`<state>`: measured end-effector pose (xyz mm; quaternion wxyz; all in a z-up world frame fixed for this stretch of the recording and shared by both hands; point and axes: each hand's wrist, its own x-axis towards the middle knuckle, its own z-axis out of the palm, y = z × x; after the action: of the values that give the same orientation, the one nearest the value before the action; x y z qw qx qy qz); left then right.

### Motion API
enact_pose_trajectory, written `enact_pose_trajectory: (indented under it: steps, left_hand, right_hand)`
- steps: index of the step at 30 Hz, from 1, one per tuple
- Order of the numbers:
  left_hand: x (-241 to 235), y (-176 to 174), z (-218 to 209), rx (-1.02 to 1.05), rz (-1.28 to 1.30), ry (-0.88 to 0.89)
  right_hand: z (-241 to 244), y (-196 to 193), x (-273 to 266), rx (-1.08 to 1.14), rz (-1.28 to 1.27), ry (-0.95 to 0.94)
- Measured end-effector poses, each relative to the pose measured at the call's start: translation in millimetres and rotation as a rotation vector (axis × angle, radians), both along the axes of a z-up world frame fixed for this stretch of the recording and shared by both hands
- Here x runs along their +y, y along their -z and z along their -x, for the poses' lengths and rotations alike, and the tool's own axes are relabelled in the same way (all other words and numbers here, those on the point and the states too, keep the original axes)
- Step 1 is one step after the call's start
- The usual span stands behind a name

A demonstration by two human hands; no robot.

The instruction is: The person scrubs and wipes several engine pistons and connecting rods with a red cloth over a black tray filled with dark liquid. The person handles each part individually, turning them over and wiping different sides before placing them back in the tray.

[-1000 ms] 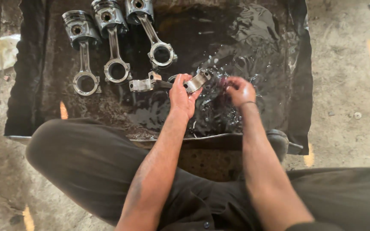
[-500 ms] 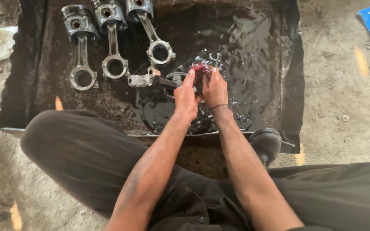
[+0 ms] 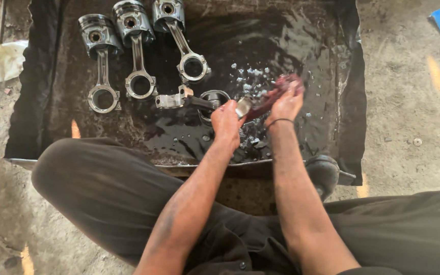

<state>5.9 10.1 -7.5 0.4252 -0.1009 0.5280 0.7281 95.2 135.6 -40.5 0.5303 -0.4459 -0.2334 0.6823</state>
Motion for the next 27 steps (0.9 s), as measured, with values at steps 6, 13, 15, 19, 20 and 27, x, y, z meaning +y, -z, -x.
enact_pose_trajectory:
  steps: [6,13,15,19,20,27]
  left_hand:
    - [-4,-21,19,-0.167,-0.168,-0.093]
    - [-5,-44,10,-0.389,-0.554,-0.118]
    - [-3,-39,14,-0.414,-0.61,-0.107]
    - [-10,-28,21,-0.463,-0.674,-0.099]
    - [-9,-27,20,-0.465,-0.687,-0.071]
    - [-6,-29,28,-0.257,-0.509,-0.109]
  right_hand:
    - [-40,34,42,-1.254,-0.439,-0.232]
    - [-50,111,-7,-1.756,-0.758,-0.768]
    - [-49,123,-8,-1.706,-0.675,-0.549]
    - [-51,111,1,-1.532,-0.651,-0.531]
    - [-54,98,6,-1.452,-0.637,-0.661]
    - [-52,-37,4,-0.32,-0.45,-0.736]
